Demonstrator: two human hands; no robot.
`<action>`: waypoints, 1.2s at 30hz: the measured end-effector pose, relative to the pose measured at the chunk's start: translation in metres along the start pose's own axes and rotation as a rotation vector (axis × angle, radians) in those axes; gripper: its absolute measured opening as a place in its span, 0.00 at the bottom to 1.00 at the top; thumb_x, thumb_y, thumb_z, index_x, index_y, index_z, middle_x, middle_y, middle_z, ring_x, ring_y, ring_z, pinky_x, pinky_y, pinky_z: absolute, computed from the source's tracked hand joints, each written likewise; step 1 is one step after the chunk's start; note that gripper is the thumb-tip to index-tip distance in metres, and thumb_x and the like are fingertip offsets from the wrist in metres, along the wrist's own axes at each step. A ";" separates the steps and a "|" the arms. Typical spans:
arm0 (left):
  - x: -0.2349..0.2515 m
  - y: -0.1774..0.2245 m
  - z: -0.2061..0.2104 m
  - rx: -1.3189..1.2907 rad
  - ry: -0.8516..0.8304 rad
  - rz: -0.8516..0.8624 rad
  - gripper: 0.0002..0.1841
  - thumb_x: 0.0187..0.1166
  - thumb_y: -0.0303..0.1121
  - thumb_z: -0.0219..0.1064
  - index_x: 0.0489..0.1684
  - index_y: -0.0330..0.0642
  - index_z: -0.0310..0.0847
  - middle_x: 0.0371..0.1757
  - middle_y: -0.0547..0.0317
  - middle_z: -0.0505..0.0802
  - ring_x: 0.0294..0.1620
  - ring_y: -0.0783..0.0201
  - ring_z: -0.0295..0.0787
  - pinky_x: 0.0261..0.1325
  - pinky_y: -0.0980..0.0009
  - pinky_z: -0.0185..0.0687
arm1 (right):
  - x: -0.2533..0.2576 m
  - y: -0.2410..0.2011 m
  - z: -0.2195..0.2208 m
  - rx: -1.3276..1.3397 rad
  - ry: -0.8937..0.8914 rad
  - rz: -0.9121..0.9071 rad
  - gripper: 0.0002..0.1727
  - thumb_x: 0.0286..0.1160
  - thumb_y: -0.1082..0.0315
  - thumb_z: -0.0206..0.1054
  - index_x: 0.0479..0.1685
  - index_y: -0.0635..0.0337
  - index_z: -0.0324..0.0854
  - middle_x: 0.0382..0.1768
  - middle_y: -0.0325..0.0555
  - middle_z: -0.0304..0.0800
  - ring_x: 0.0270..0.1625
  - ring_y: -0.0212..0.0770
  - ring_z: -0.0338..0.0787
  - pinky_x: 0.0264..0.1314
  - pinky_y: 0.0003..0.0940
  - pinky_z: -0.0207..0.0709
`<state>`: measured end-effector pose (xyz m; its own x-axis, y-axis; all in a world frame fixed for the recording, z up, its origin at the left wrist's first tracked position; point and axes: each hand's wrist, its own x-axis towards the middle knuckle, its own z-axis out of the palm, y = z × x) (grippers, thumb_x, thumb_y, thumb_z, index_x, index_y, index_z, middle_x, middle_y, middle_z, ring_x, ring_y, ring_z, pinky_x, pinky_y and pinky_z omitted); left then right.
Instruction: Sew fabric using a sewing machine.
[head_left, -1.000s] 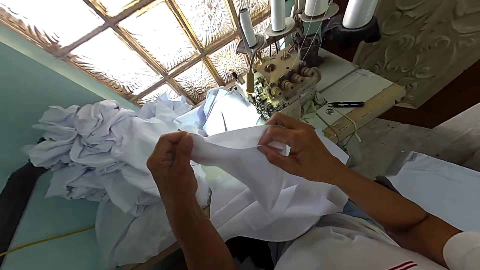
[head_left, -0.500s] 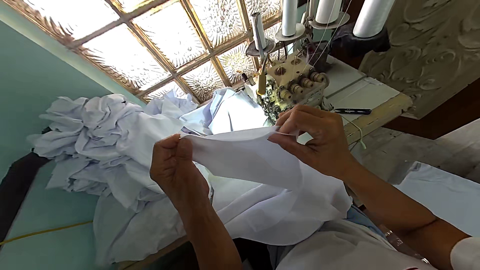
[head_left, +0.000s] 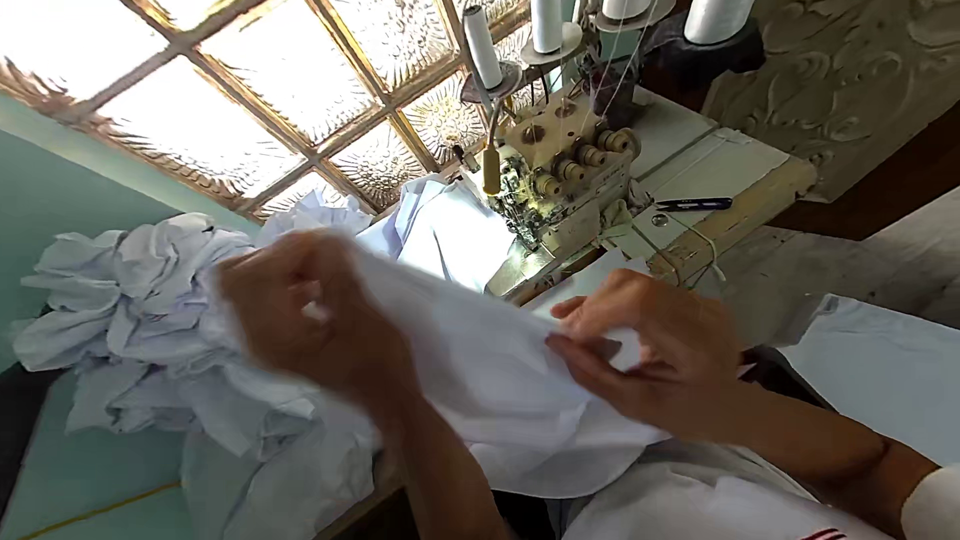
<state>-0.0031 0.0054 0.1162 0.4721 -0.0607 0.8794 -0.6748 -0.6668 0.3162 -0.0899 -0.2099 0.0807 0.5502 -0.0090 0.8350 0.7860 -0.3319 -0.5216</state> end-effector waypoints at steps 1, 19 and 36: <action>-0.001 0.000 0.025 0.035 -0.113 -0.035 0.15 0.90 0.32 0.57 0.51 0.25 0.84 0.51 0.43 0.90 0.56 0.62 0.84 0.60 0.70 0.77 | -0.007 0.011 -0.004 -0.041 -0.032 0.115 0.06 0.70 0.72 0.71 0.38 0.65 0.80 0.32 0.42 0.86 0.35 0.24 0.87 0.42 0.17 0.84; -0.113 0.016 0.144 0.271 -0.471 -0.160 0.12 0.85 0.31 0.64 0.52 0.38 0.93 0.42 0.41 0.87 0.45 0.44 0.84 0.48 0.52 0.76 | -0.108 0.087 -0.033 0.036 -0.079 1.106 0.11 0.71 0.72 0.71 0.47 0.67 0.80 0.34 0.44 0.87 0.31 0.26 0.85 0.35 0.20 0.79; -0.067 -0.059 0.146 0.195 -0.708 -0.107 0.16 0.86 0.25 0.54 0.61 0.28 0.87 0.66 0.34 0.88 0.70 0.37 0.84 0.74 0.44 0.73 | -0.072 0.121 0.016 0.041 -0.097 0.740 0.07 0.72 0.78 0.70 0.45 0.70 0.83 0.32 0.51 0.87 0.33 0.40 0.88 0.40 0.35 0.84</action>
<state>0.0878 -0.0603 -0.0134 0.8267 -0.4082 0.3871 -0.5227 -0.8119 0.2601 -0.0297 -0.2339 -0.0452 0.9604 -0.1328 0.2448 0.2092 -0.2363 -0.9489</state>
